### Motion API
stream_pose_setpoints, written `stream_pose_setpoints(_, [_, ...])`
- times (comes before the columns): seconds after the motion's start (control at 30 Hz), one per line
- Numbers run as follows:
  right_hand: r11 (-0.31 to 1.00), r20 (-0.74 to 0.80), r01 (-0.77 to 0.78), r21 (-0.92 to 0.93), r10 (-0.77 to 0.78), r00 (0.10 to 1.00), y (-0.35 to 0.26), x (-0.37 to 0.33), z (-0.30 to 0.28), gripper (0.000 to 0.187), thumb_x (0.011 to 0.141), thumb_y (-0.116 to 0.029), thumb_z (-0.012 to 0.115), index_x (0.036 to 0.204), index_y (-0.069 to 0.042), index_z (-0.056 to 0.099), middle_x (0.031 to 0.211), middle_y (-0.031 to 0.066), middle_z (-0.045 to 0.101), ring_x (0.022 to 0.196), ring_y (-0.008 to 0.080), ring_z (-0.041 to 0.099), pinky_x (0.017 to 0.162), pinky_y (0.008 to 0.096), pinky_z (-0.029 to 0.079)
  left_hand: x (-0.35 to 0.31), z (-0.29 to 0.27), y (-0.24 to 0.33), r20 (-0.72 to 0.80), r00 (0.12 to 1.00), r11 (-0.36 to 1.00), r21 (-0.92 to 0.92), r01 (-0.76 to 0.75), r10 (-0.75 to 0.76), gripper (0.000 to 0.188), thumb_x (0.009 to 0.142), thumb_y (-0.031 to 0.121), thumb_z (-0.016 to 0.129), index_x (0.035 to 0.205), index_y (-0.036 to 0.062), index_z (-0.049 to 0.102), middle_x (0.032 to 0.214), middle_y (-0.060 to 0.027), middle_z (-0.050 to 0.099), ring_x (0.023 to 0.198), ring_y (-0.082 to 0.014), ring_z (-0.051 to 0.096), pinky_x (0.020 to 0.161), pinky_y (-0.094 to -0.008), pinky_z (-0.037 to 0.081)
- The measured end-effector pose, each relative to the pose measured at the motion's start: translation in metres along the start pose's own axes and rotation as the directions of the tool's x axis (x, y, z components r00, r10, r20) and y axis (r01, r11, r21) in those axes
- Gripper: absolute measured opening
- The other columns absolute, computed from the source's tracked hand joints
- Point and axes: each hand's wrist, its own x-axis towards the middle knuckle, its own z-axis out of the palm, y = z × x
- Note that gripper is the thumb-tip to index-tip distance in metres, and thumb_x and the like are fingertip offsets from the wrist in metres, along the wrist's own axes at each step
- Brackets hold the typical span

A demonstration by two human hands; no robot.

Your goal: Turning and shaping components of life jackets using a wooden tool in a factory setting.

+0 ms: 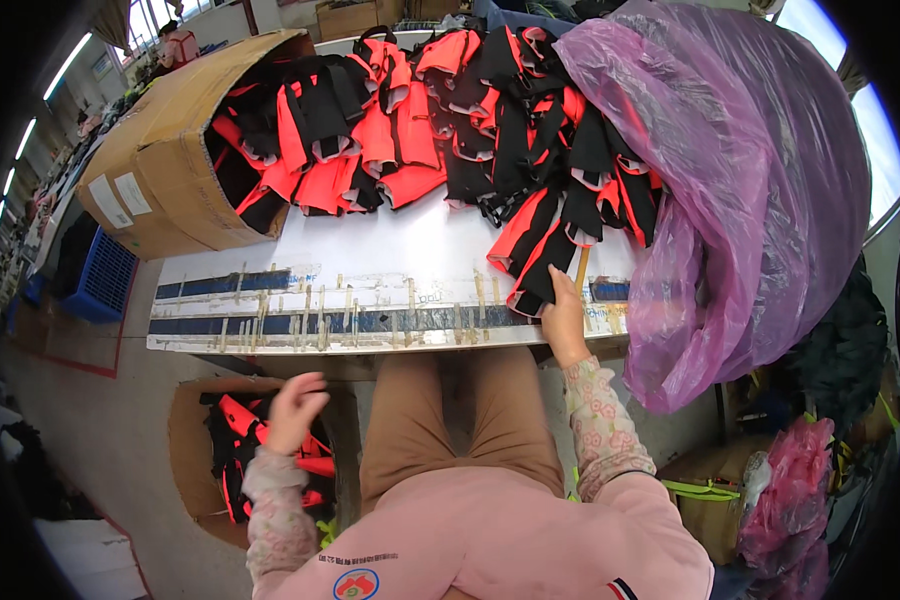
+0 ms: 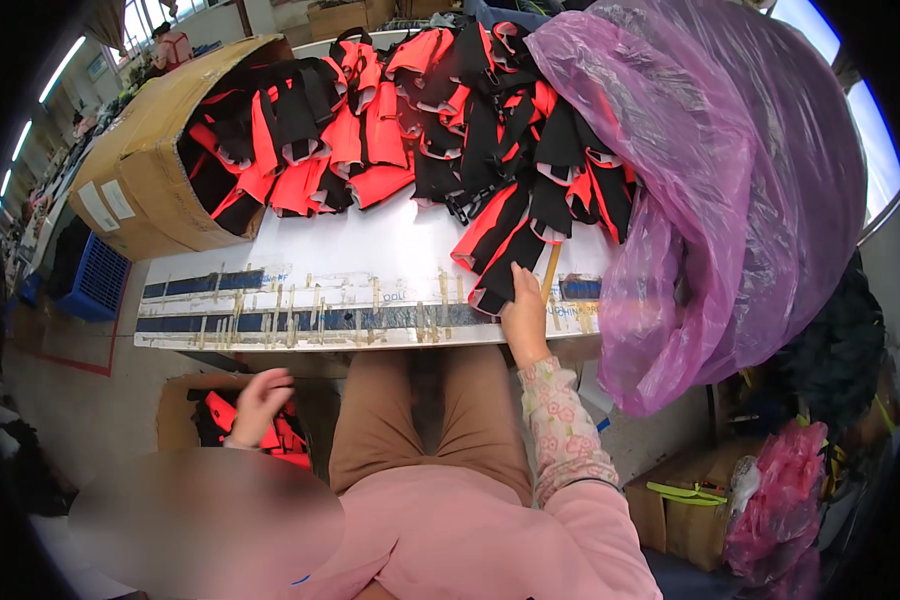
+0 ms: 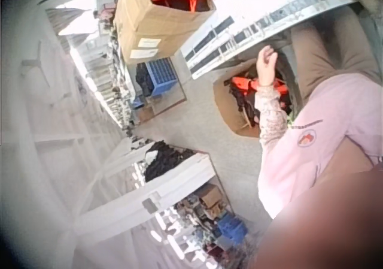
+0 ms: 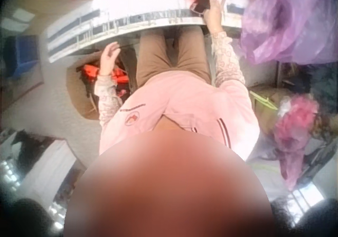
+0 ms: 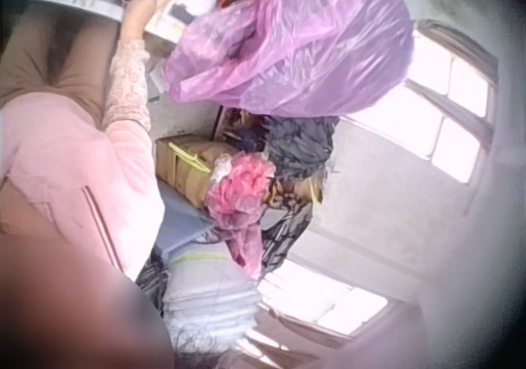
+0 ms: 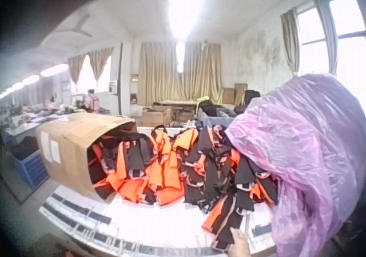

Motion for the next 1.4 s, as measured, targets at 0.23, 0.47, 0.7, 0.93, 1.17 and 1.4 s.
stream_pose_setpoints(0.23, [0.965,-0.121,0.154,0.214,-0.131,0.984,-0.056,-0.04,-0.025,0.056,0.064,0.018,0.042,0.116,0.001,0.053,0.114,0.0186,0.052,0.108,0.0331,0.05,0.094,0.0333,0.038,0.072,0.158,0.063,0.492,0.861,0.963,-0.27,0.009,0.129,0.082,0.076,0.011,0.069,0.138,0.0093,0.016,0.123,-0.018,0.041,0.098,-0.0202,0.056,0.083,-0.03,0.046])
stream_pose_setpoints(0.47, [0.864,0.04,0.435,0.254,-0.459,0.887,-0.099,-0.058,-0.032,0.046,0.063,0.01,0.057,0.107,-0.001,0.057,0.106,0.0126,0.055,0.096,0.0324,0.052,0.084,0.0374,0.044,0.094,0.189,0.087,0.388,0.803,0.891,-0.169,-0.422,0.454,0.076,0.072,-0.005,0.059,0.138,0.0066,0.022,0.126,-0.0141,0.042,0.108,-0.0182,0.049,0.088,-0.0278,0.043])
stream_pose_setpoints(0.7, [0.692,-0.051,0.684,0.231,-0.693,0.719,-0.145,-0.013,-0.037,0.04,0.064,0.002,0.058,0.104,-0.002,0.058,0.108,0.0097,0.054,0.094,0.0308,0.05,0.081,0.0366,0.045,0.085,0.169,0.118,-0.005,0.89,0.768,-0.504,-0.396,0.456,0.048,0.088,0.0,0.038,0.135,0.002,0.031,0.123,-0.0125,0.047,0.108,-0.0188,0.05,0.091,-0.0294,0.042])
stream_pose_setpoints(0.93, [0.626,-0.051,0.676,0.388,-0.718,0.694,-0.165,0.02,0.012,0.028,0.066,-0.001,0.054,0.093,0.0,0.059,0.097,0.0107,0.057,0.091,0.0285,0.052,0.081,0.0338,0.044,0.1,0.145,0.101,-0.115,0.966,0.683,-0.688,-0.247,0.234,0.046,0.091,0.004,0.038,0.136,0.0062,0.029,0.121,-0.0123,0.047,0.108,-0.021,0.05,0.091,-0.0329,0.043])
stream_pose_setpoints(1.17, [0.841,0.344,0.221,0.495,-0.423,0.838,-0.119,-0.011,0.066,0.039,0.063,0.012,0.053,0.098,-0.003,0.058,0.101,0.013,0.053,0.096,0.0327,0.052,0.083,0.0339,0.044,0.09,0.142,0.039,0.153,0.974,0.607,-0.762,0.224,-0.167,0.033,0.091,0.011,0.042,0.124,0.0081,0.041,0.12,-0.0124,0.049,0.104,-0.0219,0.055,0.078,-0.0376,0.053])
stream_pose_setpoints(1.4, [0.902,0.364,0.221,0.371,-0.36,0.859,-0.118,-0.024,0.068,0.049,0.058,0.016,0.055,0.103,-0.004,0.053,0.106,0.0136,0.047,0.098,0.0342,0.052,0.083,0.0358,0.044,0.069,0.146,0.022,0.164,0.95,0.613,-0.732,0.297,-0.264,0.027,0.091,0.021,0.044,0.113,0.0059,0.045,0.099,-0.0102,0.06,0.085,-0.0213,0.063,0.069,-0.0348,0.055])
